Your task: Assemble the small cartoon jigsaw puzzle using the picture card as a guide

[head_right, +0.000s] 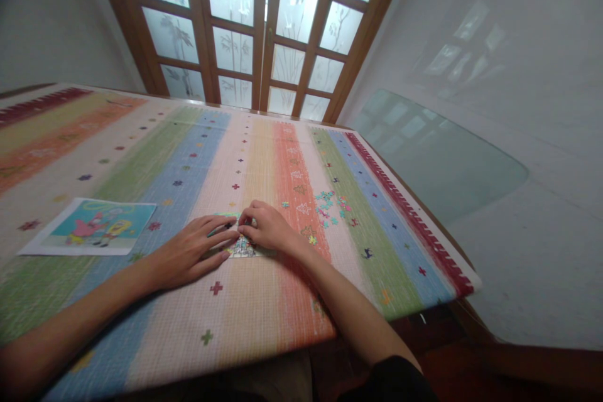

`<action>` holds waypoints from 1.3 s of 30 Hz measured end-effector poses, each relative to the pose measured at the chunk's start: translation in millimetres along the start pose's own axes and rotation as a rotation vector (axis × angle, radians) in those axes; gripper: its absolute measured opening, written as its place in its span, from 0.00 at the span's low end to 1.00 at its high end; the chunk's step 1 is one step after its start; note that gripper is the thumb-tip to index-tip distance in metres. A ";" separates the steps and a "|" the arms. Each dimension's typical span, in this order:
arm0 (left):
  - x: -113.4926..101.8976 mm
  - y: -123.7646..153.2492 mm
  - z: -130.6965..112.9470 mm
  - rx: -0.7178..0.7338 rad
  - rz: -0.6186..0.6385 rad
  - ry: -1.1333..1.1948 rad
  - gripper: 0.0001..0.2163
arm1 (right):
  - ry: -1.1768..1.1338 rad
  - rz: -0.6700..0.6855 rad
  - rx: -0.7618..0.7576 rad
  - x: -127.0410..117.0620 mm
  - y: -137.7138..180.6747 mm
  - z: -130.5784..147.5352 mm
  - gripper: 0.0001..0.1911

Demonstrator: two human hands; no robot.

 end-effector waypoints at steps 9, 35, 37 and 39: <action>-1.4 -1.3 -1.3 0.019 0.010 -0.028 0.15 | 0.043 -0.024 0.022 1.5 0.5 2.9 0.03; 1.6 1.9 5.2 -0.087 -0.017 0.043 0.21 | 0.176 0.003 -0.176 -11.4 18.5 -4.6 0.19; 1.7 2.0 5.7 -0.107 -0.018 0.056 0.22 | 0.221 0.021 -0.188 -8.7 20.9 -3.7 0.24; 1.5 1.9 6.0 -0.121 -0.023 0.063 0.23 | 0.241 0.026 -0.182 -6.7 21.9 -3.3 0.26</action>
Point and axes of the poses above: each hand's wrist, its own y-axis away from the middle knuckle, its own x-axis out of the palm, z = x × y, the point moved 3 cm from there along -y, towards the middle knuckle, and after that the axes turned 7 degrees about y, right-handed, at the moved point
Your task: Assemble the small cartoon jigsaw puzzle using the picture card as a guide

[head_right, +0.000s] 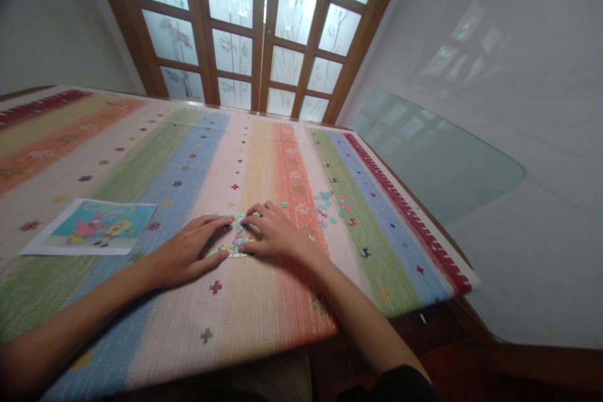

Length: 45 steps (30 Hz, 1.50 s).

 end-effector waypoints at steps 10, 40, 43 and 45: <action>-2.0 -0.6 0.4 -0.039 -0.017 0.039 0.24 | -0.027 0.003 0.018 0.7 -0.6 0.7 0.24; -20.5 -1.1 11.3 -0.166 -0.203 -0.233 0.18 | -0.181 -0.047 0.200 -14.4 48.0 -58.9 0.08; -21.6 -0.1 12.2 -0.196 -0.198 -0.245 0.19 | -0.212 -0.032 0.212 -14.3 49.7 -58.0 0.08; -21.6 0.0 12.1 -0.200 -0.197 -0.243 0.19 | -0.226 -0.030 0.216 -14.7 50.2 -58.0 0.06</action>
Point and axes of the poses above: each hand's wrist, its own y-axis away from the middle knuckle, its own x-axis out of the palm, z = x × y, the point moved 3 cm from there along -y, towards the middle knuckle, and after that the axes turned 7 degrees about y, right-handed, at the moved point
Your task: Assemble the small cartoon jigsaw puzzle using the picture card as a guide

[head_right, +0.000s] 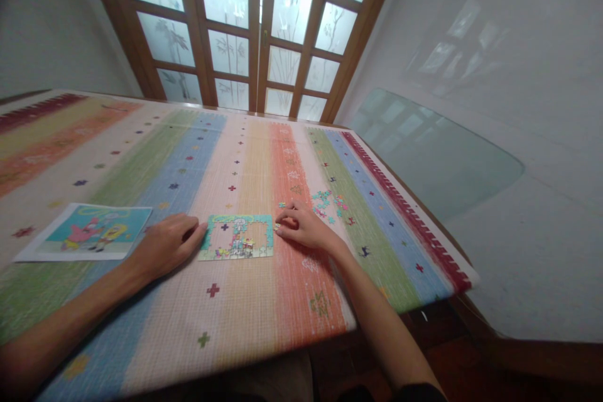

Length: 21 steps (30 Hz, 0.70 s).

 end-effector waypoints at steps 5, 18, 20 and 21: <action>-1.0 0.2 -3.1 0.058 -0.022 -0.002 0.18 | -0.046 -0.007 0.006 -0.1 -1.4 -2.5 0.03; 2.2 9.9 -56.6 0.585 0.124 0.077 0.11 | -0.018 0.026 -0.006 -3.0 -2.7 -7.7 0.01; 4.9 11.5 -65.5 0.605 0.123 0.086 0.11 | -0.008 0.035 -0.008 -3.3 -3.5 -7.9 0.02; 6.5 12.1 -70.2 0.614 0.116 0.081 0.10 | -0.004 0.037 -0.010 -3.6 -3.9 -7.9 0.02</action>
Point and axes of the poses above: each hand's wrist, its own y-axis away from the middle knuckle, its own x-axis out of the palm, z = x × y, the point moved 3 cm from there along -y, towards the middle knuckle, and after that the axes turned 7 degrees about y, right-handed, at the moved point
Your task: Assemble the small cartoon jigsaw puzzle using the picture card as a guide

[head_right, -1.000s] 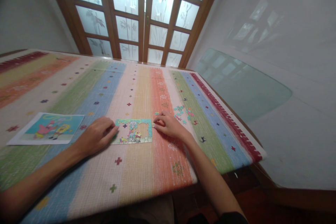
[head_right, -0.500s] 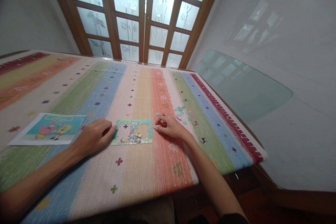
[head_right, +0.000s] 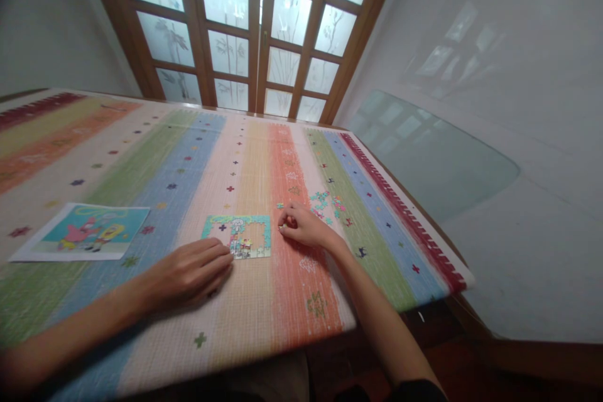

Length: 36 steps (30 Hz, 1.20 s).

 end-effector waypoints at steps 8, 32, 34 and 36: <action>15.5 -15.1 -15.1 -0.007 -0.030 0.036 0.12 | -0.085 0.045 0.015 -1.1 -0.8 1.3 0.03; 23.1 -11.0 -12.5 -0.109 -0.007 -0.051 0.11 | 0.004 -0.015 -0.134 27.5 -35.2 63.0 0.07; 22.5 -11.2 -12.5 -0.109 -0.005 -0.052 0.12 | 0.020 -0.033 -0.145 28.9 -35.3 62.6 0.07; 22.4 -11.0 -12.5 -0.103 -0.009 -0.054 0.12 | 0.023 -0.042 -0.145 30.4 -35.2 61.6 0.08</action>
Point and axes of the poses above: each hand's wrist, its own y-axis away from the middle knuckle, its own x-axis out of the palm, z = x × y, the point moved 3 cm from there along -y, towards the middle knuckle, and after that the axes turned 7 degrees about y, right-handed, at the moved point
